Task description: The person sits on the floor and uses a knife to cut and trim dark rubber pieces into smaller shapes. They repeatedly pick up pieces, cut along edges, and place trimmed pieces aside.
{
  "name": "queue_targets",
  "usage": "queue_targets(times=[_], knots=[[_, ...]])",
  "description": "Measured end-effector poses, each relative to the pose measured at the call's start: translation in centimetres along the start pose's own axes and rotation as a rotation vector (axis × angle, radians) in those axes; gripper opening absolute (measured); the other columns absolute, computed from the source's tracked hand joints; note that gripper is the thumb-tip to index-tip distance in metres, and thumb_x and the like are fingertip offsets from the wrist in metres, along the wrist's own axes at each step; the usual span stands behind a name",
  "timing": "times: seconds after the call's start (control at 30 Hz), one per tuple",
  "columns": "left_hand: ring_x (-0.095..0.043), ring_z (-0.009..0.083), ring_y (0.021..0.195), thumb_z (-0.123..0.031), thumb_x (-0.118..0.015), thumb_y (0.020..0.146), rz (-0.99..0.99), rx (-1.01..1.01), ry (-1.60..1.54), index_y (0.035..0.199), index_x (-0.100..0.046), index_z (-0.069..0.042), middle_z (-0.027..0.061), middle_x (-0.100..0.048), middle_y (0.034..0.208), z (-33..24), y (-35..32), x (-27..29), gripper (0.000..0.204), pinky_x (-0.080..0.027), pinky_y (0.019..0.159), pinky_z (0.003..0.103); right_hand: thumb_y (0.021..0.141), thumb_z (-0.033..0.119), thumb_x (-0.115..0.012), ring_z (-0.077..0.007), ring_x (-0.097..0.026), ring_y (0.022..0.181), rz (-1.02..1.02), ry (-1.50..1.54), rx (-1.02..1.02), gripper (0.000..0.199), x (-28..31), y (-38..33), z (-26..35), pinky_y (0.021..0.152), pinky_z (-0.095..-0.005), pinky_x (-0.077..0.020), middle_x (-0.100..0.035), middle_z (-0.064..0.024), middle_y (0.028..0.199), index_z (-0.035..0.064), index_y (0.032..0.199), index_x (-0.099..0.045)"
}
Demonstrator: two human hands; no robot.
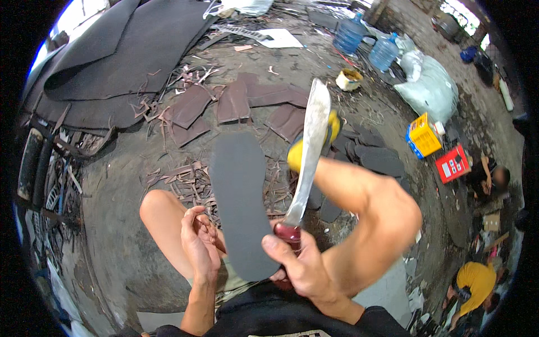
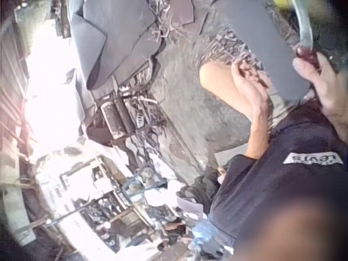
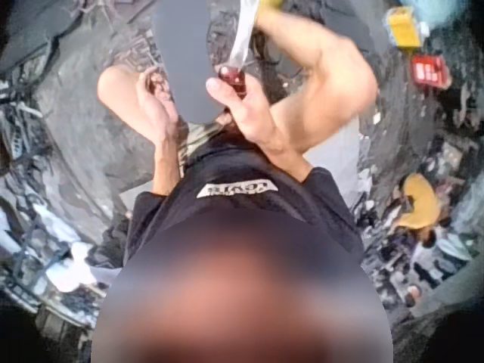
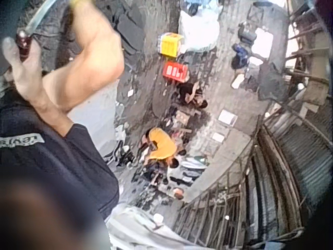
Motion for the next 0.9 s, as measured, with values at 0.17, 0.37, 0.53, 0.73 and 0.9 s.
queue_targets(times=[0.17, 0.37, 0.53, 0.73, 0.9], knots=[[-0.049, 0.0041, 0.057, -0.021, -0.069, 0.106, 0.189, -0.002, 0.205, 0.108, -0.066, -0.009, -0.003, -0.057, 0.076, 2.1, 1.5, -0.2, 0.013, -0.036, 0.049, 0.019, 0.099, 0.038, -0.079, -0.0062, -0.061, 0.074, -0.42, -0.079, 0.45, 0.052, 8.7, -1.9, 5.9, 0.055, -0.022, -0.0502, -0.062, -0.0014, 0.104, 0.0049, 0.134, -0.059], [-0.049, 0.0028, 0.057, -0.021, -0.074, 0.104, 0.158, -0.028, 0.31, 0.106, -0.066, -0.011, -0.0059, -0.055, 0.074, 1.4, 3.3, 1.1, 0.014, -0.036, 0.048, 0.017, 0.102, 0.034, -0.077, -0.0065, -0.05, 0.055, -0.813, -0.062, 0.598, 0.053, 27.2, 0.8, 5.1, 0.05, -0.0249, -0.0422, -0.05, 0.0036, 0.079, 0.0031, 0.141, -0.056], [-0.048, 0.0016, 0.056, -0.025, -0.075, 0.104, 0.027, -0.064, 0.433, 0.106, -0.066, -0.012, -0.0073, -0.052, 0.071, 0.8, 5.4, 3.2, 0.015, -0.036, 0.048, 0.018, 0.102, 0.041, -0.076, -0.0077, -0.049, 0.051, -1.108, -0.199, 0.447, 0.048, 45.3, 4.8, -2.0, 0.047, -0.0276, -0.0444, -0.057, -0.0001, 0.079, 0.0034, 0.131, -0.066], [-0.045, 0.0008, 0.056, -0.026, -0.073, 0.105, 0.143, 0.046, 0.53, 0.105, -0.066, -0.013, -0.0087, -0.052, 0.07, 3.6, 7.7, 0.0, 0.015, -0.033, 0.05, 0.018, 0.101, 0.037, -0.074, -0.0272, -0.07, 0.083, -1.481, -0.685, 0.448, 0.042, 52.0, 5.2, -4.9, 0.081, -0.0392, -0.0552, -0.076, -0.0115, 0.091, -0.0044, 0.108, -0.071], [-0.043, 0.001, 0.061, -0.025, -0.072, 0.105, 0.247, 0.102, 0.623, 0.107, -0.068, -0.012, -0.0096, -0.049, 0.072, 6.3, 9.7, -3.5, 0.014, -0.033, 0.054, 0.02, 0.103, 0.032, -0.074, -0.0072, -0.044, 0.051, -0.984, -0.063, 0.455, 0.027, 48.9, 8.7, -2.1, 0.048, -0.0285, -0.0411, -0.06, -0.002, 0.081, 0.0074, 0.111, -0.065]])
Point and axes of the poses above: each hand's wrist, its own y-axis towards the middle knuckle, its own x-axis out of the back of the hand, z = x × y, the point moved 6 cm from there along y, towards the middle knuckle
